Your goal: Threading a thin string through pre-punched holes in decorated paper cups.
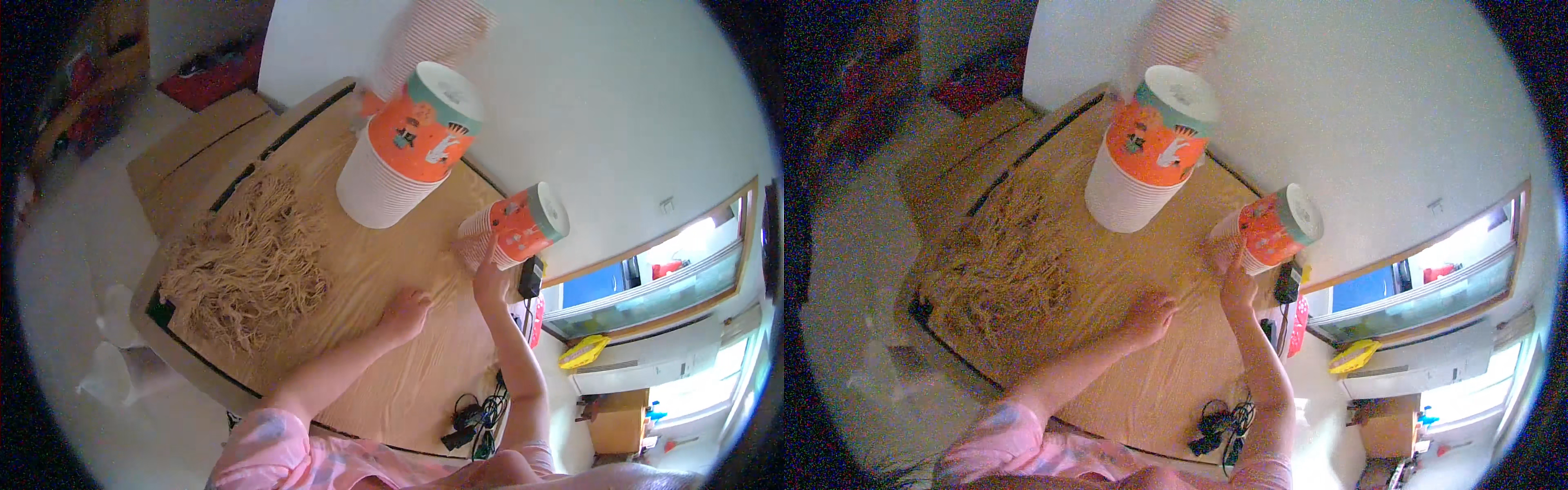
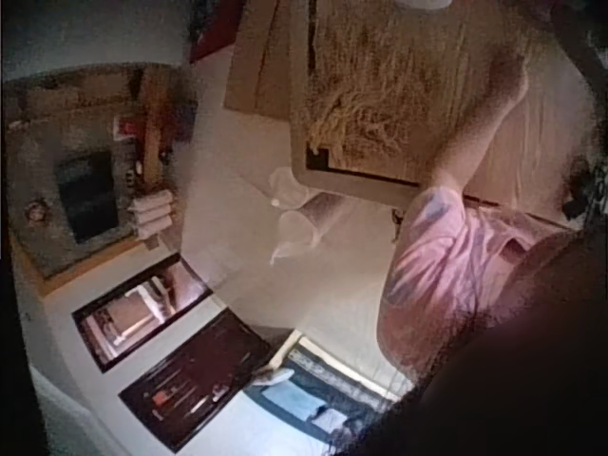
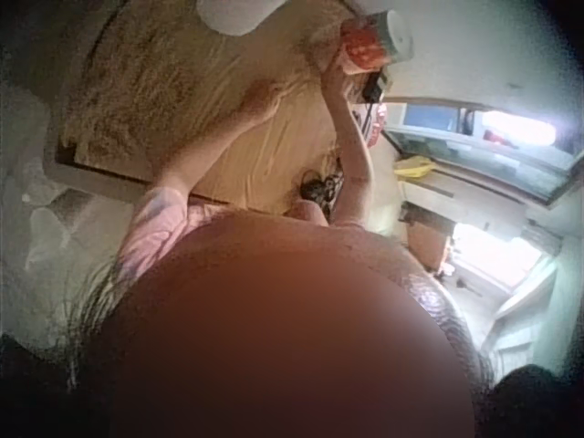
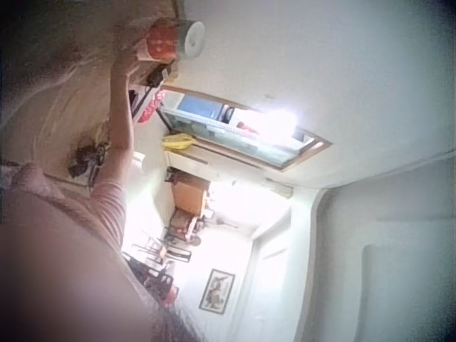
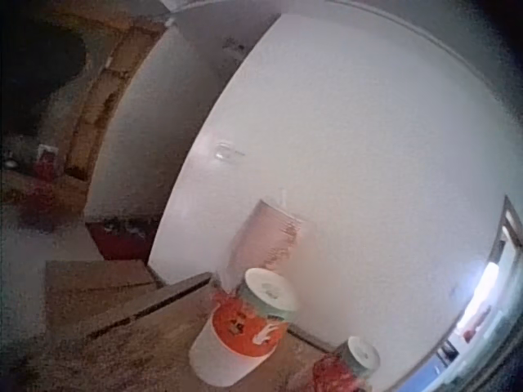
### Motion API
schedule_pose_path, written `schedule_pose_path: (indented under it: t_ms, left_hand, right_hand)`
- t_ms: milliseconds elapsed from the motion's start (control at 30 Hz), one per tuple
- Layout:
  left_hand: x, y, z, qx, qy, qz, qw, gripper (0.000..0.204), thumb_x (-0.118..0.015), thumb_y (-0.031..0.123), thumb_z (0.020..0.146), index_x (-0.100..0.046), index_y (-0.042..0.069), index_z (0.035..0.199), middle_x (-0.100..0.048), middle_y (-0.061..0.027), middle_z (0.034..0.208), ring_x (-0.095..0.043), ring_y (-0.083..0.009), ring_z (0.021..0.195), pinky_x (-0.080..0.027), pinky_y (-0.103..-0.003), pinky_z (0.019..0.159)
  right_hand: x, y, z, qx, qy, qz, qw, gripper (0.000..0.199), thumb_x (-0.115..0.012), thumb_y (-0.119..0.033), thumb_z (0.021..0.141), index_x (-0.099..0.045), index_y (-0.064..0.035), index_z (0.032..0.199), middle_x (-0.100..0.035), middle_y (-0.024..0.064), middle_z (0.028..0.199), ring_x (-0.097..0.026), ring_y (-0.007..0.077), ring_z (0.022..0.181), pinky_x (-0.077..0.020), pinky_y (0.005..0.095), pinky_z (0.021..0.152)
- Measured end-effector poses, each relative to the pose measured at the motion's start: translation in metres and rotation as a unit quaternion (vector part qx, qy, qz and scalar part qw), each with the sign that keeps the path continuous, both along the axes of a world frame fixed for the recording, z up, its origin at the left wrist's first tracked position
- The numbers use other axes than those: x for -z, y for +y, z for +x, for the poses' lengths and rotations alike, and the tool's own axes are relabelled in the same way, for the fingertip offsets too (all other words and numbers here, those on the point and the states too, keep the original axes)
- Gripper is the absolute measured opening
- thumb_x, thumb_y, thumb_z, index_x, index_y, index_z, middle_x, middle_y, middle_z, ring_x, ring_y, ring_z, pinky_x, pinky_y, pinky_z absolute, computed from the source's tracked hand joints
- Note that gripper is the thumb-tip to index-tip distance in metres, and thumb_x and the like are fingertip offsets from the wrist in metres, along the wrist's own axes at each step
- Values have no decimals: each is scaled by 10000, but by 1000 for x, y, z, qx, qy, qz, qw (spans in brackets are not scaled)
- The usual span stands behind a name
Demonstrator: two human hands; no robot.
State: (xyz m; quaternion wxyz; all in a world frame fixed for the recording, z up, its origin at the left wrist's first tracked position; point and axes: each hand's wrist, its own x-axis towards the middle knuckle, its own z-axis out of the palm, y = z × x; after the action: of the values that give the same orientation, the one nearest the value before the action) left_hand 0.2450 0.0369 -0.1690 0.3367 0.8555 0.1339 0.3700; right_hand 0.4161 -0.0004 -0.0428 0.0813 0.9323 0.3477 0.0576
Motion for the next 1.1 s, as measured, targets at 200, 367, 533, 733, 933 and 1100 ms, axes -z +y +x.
schedule_pose_path:
  t_ms: [200, 367, 533, 733, 933, 1100]
  left_hand:
    - [9, 7, 5, -7, -49, -6, 999, 114, -569, 107, 719, -617, 33, 792, -581, -135, 927, -517, -293, 969, -422, -408, 844]
    - [11, 9, -4, 3, 22, -64, 998, 123, -576, 108, 721, -614, 30, 809, -581, -133, 927, -515, -296, 976, -418, -409, 853]
    - [8, 6, 5, 24, -14, -48, 998, 121, -582, 111, 728, -611, 27, 809, -580, -130, 930, -510, -300, 982, -395, -414, 895]
    - [6, 8, 1, 15, 35, -59, 998, 126, -585, 123, 727, -617, 30, 807, -584, -128, 914, -510, -297, 984, -386, -418, 906]
    - [12, 4, 6, -13, -21, -68, 997, 118, -581, 128, 721, -623, 38, 785, -587, -129, 901, -517, -295, 963, -395, -412, 889]
    - [6, 8, 7, 27, 16, -30, 999, 105, -587, 114, 701, -624, 42, 767, -591, -118, 899, -528, -283, 935, -423, -392, 844]
  right_hand:
    - [62, 12, 29, -300, -267, 76, 913, 721, -451, -97, 826, -50, -140, 1424, -614, 245, 878, -614, 371, 679, -483, 490, 580]
    - [17, 20, -28, -31, -44, 149, 987, 736, -448, -146, 834, 1, -119, 1417, -618, 205, 694, -590, 385, 584, -454, 497, 533]
    - [33, 2, 29, -15, -51, 149, 987, 739, -451, -157, 826, -15, -208, 1421, -609, 224, 705, -587, 396, 600, -448, 519, 554]
    - [32, 12, 4, -278, -131, 120, 944, 708, -471, -161, 812, -107, -252, 1413, -609, 217, 703, -593, 400, 625, -458, 518, 572]
    - [4, 12, -14, 37, 68, 6, 997, 594, -421, -448, 896, -136, -314, 1400, -563, 147, 1149, -576, 366, 967, -480, 480, 722]
    - [56, -1, 19, -132, -58, -45, 989, 557, -432, -389, 904, -207, -263, 1398, -464, 144, 1286, -515, 362, 1071, -434, 467, 847]
